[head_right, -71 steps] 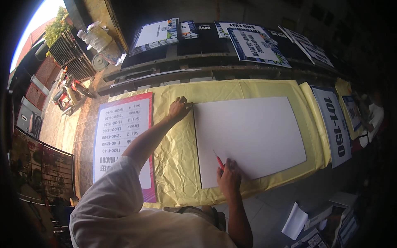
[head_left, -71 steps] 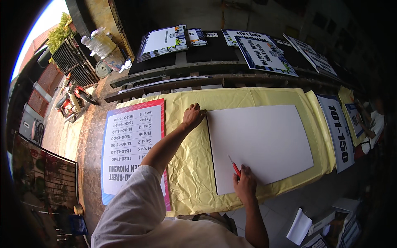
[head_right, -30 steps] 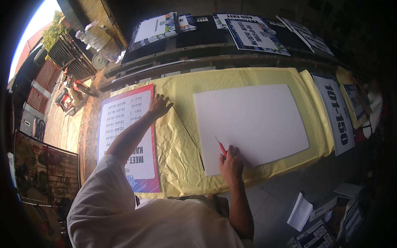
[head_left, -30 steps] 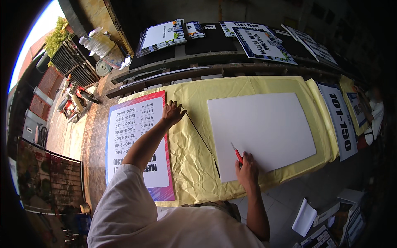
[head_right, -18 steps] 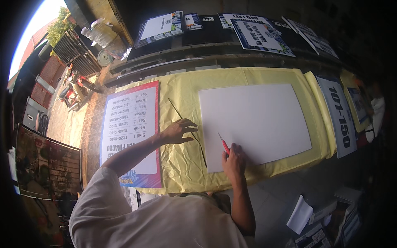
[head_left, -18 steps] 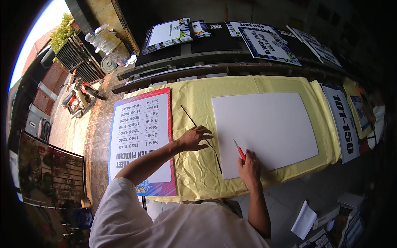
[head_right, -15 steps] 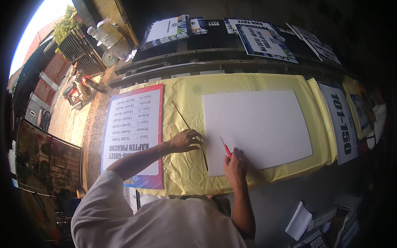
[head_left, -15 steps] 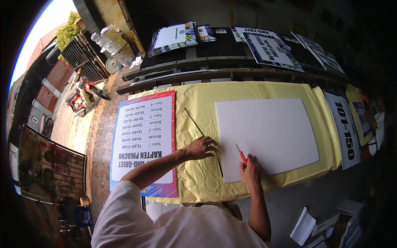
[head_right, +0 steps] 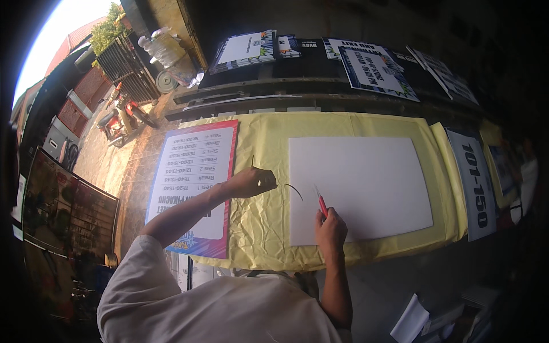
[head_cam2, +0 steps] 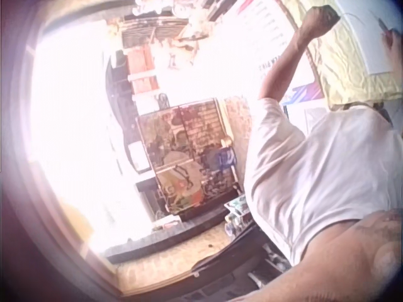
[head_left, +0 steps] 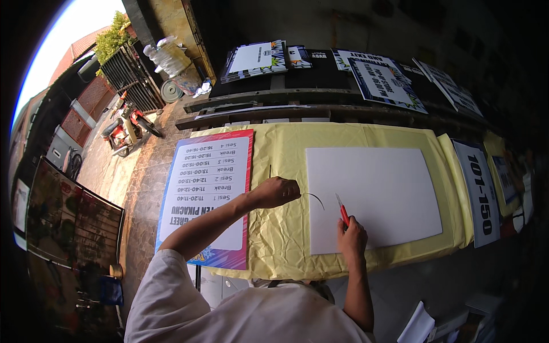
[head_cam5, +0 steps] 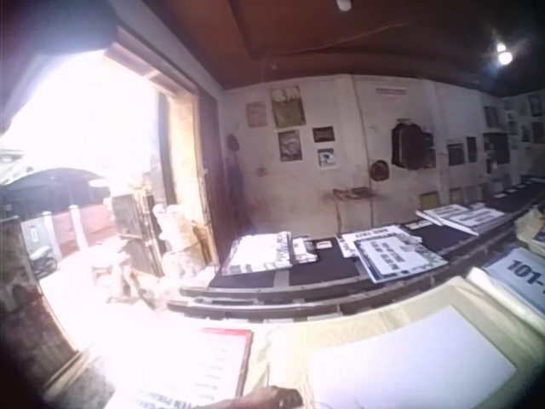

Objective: The person uses a red utility knife to score a large white rectangular board placed on a yellow protective sheet. They snap the board to separate a section and then flip the board over to reveal a printed 'CLOSED' sign on the other side.

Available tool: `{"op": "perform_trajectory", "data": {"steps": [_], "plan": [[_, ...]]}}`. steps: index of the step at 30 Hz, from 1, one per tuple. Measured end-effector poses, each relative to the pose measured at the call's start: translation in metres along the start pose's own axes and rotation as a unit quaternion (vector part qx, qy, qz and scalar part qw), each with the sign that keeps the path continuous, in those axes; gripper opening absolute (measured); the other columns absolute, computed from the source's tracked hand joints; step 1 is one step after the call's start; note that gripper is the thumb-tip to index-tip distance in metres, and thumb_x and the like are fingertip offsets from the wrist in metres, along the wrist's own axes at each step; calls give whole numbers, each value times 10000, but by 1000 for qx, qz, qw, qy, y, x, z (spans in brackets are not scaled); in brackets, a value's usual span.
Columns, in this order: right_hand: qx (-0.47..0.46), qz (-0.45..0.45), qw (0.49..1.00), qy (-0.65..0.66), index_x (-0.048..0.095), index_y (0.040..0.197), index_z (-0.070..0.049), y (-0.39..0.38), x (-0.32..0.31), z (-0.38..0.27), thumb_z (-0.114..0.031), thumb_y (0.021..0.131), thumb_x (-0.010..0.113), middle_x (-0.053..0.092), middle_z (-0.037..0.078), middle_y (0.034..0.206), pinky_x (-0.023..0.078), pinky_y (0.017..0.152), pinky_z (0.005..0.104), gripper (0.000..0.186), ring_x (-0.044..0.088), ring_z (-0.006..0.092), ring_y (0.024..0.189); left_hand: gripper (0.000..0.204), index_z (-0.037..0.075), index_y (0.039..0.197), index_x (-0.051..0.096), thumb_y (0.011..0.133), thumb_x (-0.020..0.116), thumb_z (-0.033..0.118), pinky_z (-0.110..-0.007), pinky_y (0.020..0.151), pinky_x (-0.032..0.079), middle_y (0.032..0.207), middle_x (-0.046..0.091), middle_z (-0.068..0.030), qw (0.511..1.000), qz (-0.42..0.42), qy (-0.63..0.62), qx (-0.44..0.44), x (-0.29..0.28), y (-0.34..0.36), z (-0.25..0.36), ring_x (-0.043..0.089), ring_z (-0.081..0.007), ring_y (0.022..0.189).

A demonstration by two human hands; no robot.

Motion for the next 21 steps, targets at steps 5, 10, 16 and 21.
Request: {"op": "perform_trajectory", "data": {"steps": [5,10,16,21], "plan": [[-223,183,883,371,595,985,-11,-7,-59,-73,-137,843,865,704,162,1125,552,802,398,330,721,322,1039,156,45,1109,734,1000,646,112,-321,716,576,936,741,-59,977,-125,-144,-99,-22,8,32,721,-164,826],[-216,97,877,419,519,887,-31,-1,-68,-105,-35,857,831,748,161,1092,576,779,366,313,748,242,954,178,36,1100,734,1020,616,143,-319,687,561,930,704,-48,974,-139,-144,-102,-39,1,59,681,-144,773],[-240,97,851,458,530,862,-25,-3,-87,-91,8,873,796,765,117,986,576,726,316,268,720,173,804,168,37,1106,731,1011,640,140,-323,697,552,929,691,-39,975,-126,-147,-108,-52,-12,66,660,-132,765],[-261,33,899,350,541,856,-26,5,-95,-89,-2,878,787,753,105,868,573,745,332,248,716,188,776,148,51,1111,735,991,664,102,-317,726,554,931,700,-37,979,-102,-136,-113,-52,-29,50,672,-137,786]]}}
Point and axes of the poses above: each hand's wrist, its own y-axis towards the middle knuckle, its own x-axis out of the palm, z = x × y, the point moved 9 cm from there along y, towards the middle knuckle
